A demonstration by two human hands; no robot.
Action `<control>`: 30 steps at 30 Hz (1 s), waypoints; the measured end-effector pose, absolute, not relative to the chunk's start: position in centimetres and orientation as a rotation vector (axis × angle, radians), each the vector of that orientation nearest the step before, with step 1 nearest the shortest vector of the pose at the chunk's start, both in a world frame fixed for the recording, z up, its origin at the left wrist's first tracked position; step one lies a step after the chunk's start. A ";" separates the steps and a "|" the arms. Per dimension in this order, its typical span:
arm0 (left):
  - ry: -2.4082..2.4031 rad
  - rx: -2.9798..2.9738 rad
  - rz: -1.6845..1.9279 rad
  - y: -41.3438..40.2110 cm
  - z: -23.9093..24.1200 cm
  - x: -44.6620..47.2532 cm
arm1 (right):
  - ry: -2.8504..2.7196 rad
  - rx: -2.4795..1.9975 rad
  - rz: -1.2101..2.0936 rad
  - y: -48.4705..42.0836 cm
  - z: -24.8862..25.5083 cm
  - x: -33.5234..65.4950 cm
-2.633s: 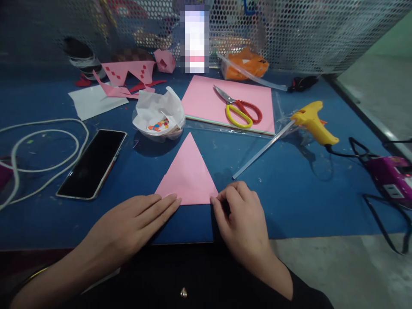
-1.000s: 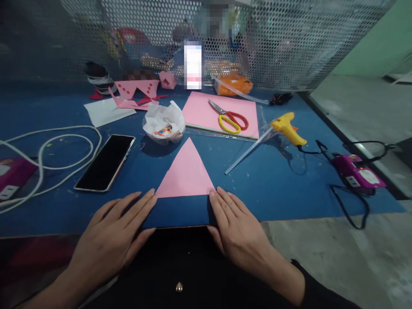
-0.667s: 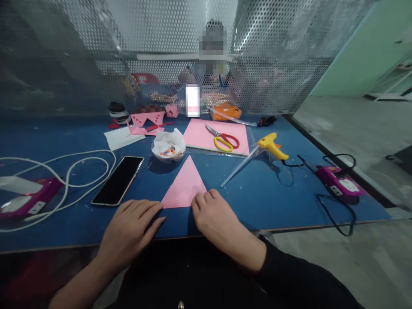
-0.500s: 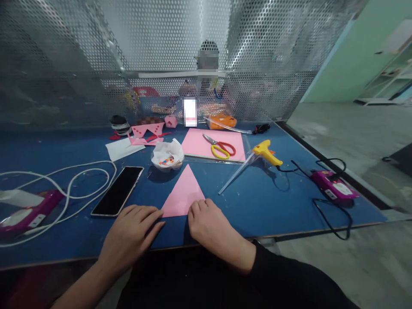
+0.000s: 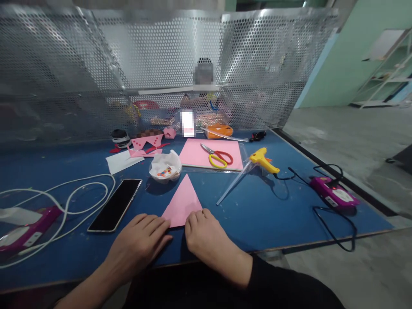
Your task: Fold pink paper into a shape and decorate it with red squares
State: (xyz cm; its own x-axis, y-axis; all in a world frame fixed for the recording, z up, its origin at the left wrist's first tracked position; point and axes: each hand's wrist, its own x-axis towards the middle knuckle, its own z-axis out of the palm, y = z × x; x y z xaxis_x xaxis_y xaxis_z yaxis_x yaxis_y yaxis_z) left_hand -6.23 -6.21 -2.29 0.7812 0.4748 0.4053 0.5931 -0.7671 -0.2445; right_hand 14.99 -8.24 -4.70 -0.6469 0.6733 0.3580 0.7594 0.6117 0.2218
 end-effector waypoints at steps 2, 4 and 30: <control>-0.828 -2.627 -0.550 -6.1 -2.2 -5.4 | -2.544 -1.183 -0.518 -7.9 -4.6 15.2; -0.842 -2.614 -0.632 -5.9 -1.8 -4.8 | -2.475 -1.188 -0.500 -7.7 -4.0 15.4; -2.667 -2.868 -2.085 2.9 2.3 -3.1 | -1.955 -1.356 0.536 1.1 2.6 19.1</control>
